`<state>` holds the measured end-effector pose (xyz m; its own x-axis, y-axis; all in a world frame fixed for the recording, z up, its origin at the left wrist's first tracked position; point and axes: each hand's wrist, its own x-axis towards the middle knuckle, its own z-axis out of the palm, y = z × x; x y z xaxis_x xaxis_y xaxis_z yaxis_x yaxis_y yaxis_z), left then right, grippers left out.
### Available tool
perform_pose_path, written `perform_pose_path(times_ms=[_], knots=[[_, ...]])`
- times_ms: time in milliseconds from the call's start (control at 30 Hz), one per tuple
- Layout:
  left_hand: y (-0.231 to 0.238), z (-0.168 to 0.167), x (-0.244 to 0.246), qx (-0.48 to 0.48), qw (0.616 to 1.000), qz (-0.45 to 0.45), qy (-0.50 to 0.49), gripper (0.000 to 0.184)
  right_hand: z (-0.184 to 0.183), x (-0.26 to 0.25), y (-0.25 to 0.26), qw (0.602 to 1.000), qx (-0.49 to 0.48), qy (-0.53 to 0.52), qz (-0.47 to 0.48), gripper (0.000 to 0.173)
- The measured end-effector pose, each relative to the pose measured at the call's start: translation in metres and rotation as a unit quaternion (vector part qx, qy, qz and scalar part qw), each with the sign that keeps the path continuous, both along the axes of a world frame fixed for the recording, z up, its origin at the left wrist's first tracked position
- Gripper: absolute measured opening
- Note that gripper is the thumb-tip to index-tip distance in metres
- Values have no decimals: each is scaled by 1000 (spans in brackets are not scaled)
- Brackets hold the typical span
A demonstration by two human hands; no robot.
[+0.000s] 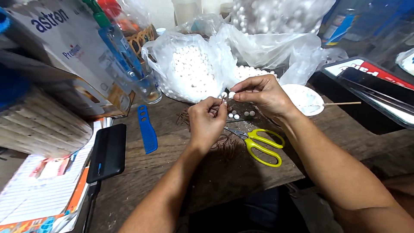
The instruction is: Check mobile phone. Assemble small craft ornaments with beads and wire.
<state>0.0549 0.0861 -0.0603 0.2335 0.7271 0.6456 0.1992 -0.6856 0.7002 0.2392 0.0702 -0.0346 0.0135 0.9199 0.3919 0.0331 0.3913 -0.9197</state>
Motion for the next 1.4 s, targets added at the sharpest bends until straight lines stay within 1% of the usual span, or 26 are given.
perform_pose_path(times_ms=[100,200,367,533,667,800,1000,1267,1333,1400], knots=[[0,-1,0,-2,1000,3,3,7,-1,1,1,1000,14,-15,3,22],[0,-2,1,15,999,23,23,6,-1,1,0,999,25,-38,2,21],[0,-3,1,36,998,30,38,7,-1,0,-1,997,36,-71,11,18],[0,-2,1,30,998,35,39,7,1,-2,-4,997,21,-79,1,18],[0,-3,1,16,999,32,37,7,0,-3,-3,996,34,-85,-8,16],[0,-3,1,28,999,29,30,7,-1,-4,-3,997,33,-74,-9,15],[0,-5,1,28,998,30,37,8,-3,-4,-2,993,58,-106,-14,12],[1,-7,1,39,998,35,40,8,-2,-7,-5,993,54,-104,-19,10],[0,-6,1,28,998,31,42,8,-1,-6,-6,993,51,-108,-21,10],[-2,-3,-1,-11,999,17,42,8,5,0,-8,987,59,-145,-37,10]])
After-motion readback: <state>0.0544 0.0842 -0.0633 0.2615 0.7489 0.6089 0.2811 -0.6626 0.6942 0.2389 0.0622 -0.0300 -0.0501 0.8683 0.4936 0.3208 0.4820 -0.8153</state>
